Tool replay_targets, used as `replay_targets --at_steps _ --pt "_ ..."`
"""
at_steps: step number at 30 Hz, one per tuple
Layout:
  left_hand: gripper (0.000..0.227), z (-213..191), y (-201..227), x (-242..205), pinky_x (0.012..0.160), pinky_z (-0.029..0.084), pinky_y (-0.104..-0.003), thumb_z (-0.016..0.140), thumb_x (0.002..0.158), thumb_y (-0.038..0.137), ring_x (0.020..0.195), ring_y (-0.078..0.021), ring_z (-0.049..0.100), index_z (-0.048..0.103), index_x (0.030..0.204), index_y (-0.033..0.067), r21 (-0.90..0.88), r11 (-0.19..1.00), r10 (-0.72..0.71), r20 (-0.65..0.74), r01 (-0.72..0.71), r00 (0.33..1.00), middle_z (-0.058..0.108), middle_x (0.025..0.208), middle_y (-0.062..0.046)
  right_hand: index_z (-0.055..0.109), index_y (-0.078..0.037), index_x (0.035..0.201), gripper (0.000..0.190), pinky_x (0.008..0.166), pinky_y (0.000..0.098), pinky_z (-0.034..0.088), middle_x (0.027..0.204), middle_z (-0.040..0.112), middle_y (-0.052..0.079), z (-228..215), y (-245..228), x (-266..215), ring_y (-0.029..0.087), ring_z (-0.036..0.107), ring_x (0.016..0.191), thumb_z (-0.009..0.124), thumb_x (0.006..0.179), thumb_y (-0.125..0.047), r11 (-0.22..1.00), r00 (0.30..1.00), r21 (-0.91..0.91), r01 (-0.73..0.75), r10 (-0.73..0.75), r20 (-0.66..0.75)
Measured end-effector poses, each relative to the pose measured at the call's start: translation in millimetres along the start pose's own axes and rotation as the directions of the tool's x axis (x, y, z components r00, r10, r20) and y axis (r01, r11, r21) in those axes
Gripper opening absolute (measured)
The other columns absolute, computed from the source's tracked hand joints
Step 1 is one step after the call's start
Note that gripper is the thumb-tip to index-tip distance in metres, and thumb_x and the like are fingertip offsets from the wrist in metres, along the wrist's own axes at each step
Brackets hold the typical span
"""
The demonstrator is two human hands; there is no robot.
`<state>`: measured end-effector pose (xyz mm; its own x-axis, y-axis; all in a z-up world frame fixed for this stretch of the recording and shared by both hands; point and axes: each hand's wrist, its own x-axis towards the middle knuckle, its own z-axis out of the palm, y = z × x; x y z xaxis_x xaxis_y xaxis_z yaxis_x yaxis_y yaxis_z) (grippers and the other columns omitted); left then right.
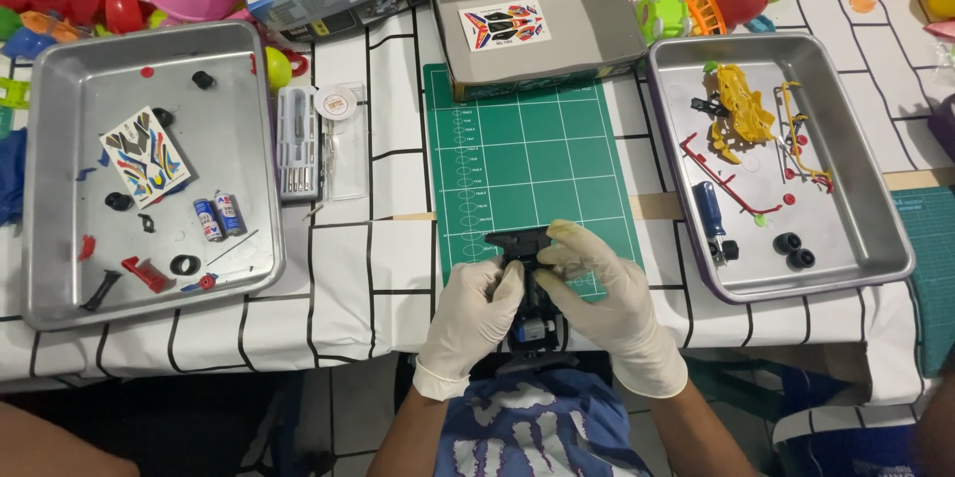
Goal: The person assembles a small black plastic model chassis on a green cutting mat. They insert two blue cylindrical batteries into the chassis, secure them with a black plastic cover, and use a blue screwdriver to tighten a screw. The person then attaches a yellow plastic component to the assembly.
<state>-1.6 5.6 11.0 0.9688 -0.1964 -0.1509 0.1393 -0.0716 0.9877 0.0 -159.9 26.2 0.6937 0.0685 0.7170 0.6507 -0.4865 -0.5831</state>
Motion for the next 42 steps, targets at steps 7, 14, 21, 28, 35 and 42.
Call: replay_targets --at_steps 7,14,21,28,35,42 --pt "0.052 0 12 -6 0.051 0.031 -0.024 0.058 0.098 0.014 0.046 -0.0067 0.034 0.044 0.048 0.0138 -0.039 0.999 -0.012 -0.017 0.011 1.000 0.039 0.037 0.000 0.060 0.002 0.132 0.056 0.071 0.0319 0.063 0.091 0.076 0.014 -15 -7 -3 0.018 0.073 0.080 0.072 0.079 0.015 0.811 0.862 0.365 -0.456 0.505 -0.045" --pt "0.054 0 17 -9 0.048 0.029 -0.024 0.059 0.097 0.012 0.043 -0.0079 0.031 0.042 0.046 0.0122 0.013 1.000 0.004 -0.008 -0.004 1.000 0.036 0.035 -0.001 0.061 0.010 0.129 0.064 0.071 0.0320 0.058 0.082 0.070 0.015 -9 1 -8 0.020 0.069 0.074 0.081 0.068 0.015 0.387 0.580 0.509 -0.769 0.757 0.302" --pt "0.052 -1 14 -7 0.047 0.028 -0.025 0.059 0.097 0.010 0.046 -0.0069 0.032 0.045 0.047 0.0110 0.056 0.998 0.031 0.023 -0.032 0.999 0.035 0.036 -0.001 0.066 0.007 0.122 0.058 0.070 0.0293 0.054 0.081 0.071 0.015 -4 -5 2 0.019 0.066 0.072 0.081 0.067 0.017 0.291 0.459 0.452 -0.843 0.826 0.326" --pt "0.052 0 14 -6 0.046 0.028 -0.025 0.058 0.096 0.010 0.041 -0.0074 0.032 0.044 0.047 0.0105 0.054 0.998 0.021 0.026 -0.023 0.999 0.037 0.034 -0.003 0.067 0.007 0.122 0.060 0.065 0.0281 0.055 0.078 0.069 0.013 -12 -6 10 0.018 0.066 0.069 0.081 0.064 0.017 0.299 0.475 0.434 -0.850 0.793 0.382" --pt "0.052 -2 15 -7 0.047 0.029 -0.026 0.058 0.099 0.014 0.043 -0.0083 0.034 0.046 0.048 0.0081 0.071 0.997 0.022 0.049 -0.025 0.999 0.037 0.035 -0.005 0.066 0.008 0.120 0.052 0.064 0.0292 0.056 0.076 0.067 0.014 -9 -9 10 0.019 0.065 0.066 0.078 0.069 0.015 0.311 0.472 0.437 -0.844 0.816 0.332" --pt "0.050 -5 24 -8 0.046 0.034 -0.026 0.057 0.101 0.019 0.042 -0.0111 0.038 0.048 0.053 0.0083 0.100 0.993 0.055 0.110 -0.066 0.992 0.041 0.037 -0.007 0.065 0.007 0.128 0.059 0.066 0.0280 0.054 0.076 0.072 0.014 -1 -29 11 0.018 0.066 0.069 0.083 0.072 0.008 0.353 0.504 0.466 -0.811 0.827 0.251"
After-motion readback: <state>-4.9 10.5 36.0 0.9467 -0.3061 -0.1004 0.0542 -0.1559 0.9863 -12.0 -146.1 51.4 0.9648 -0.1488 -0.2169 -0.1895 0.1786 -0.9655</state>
